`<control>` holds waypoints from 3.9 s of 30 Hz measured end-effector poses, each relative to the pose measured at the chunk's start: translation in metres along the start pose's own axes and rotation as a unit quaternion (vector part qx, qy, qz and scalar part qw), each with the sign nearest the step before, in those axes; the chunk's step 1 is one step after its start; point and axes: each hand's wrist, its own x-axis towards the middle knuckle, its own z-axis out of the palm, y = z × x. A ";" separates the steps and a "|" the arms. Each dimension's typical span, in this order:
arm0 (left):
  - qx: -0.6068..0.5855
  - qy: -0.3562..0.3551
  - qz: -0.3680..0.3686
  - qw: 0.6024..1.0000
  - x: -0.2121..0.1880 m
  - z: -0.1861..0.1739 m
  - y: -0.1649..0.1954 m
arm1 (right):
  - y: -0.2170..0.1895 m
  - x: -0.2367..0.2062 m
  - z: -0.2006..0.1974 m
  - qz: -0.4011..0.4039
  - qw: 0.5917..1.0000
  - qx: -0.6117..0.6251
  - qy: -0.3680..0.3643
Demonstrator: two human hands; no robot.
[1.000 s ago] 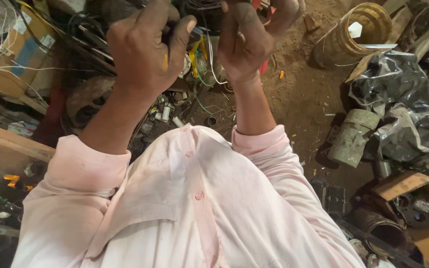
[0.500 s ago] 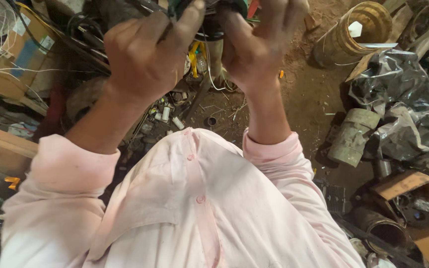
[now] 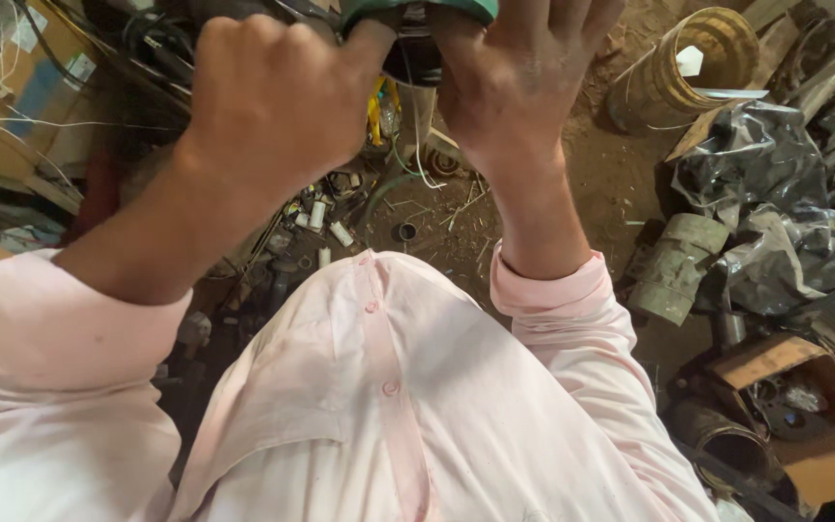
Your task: The person works on a cylindrical pump motor mounted on a stand, threading and packing insulated copper wire into the motor housing by hand and using pliers to cut and position wire ends. They repeatedly press coils into the housing, pull wire slack tight, and reach for tools and materials on the cluttered workbench.
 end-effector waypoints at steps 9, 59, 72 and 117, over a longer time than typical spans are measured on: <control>-0.120 -0.062 -0.033 0.990 0.004 0.008 0.001 | 0.004 -0.002 -0.005 0.005 1.000 0.022 0.003; -0.067 -0.020 0.058 0.996 0.015 0.064 -0.005 | -0.040 -0.081 -0.093 0.148 0.898 0.373 0.182; -0.071 -0.041 0.054 0.995 0.004 0.053 -0.018 | -0.014 -0.039 -0.009 0.033 0.991 0.127 0.039; -0.409 0.196 -0.162 0.877 -0.032 0.088 0.032 | -0.007 -0.004 0.004 0.115 0.960 0.232 -0.108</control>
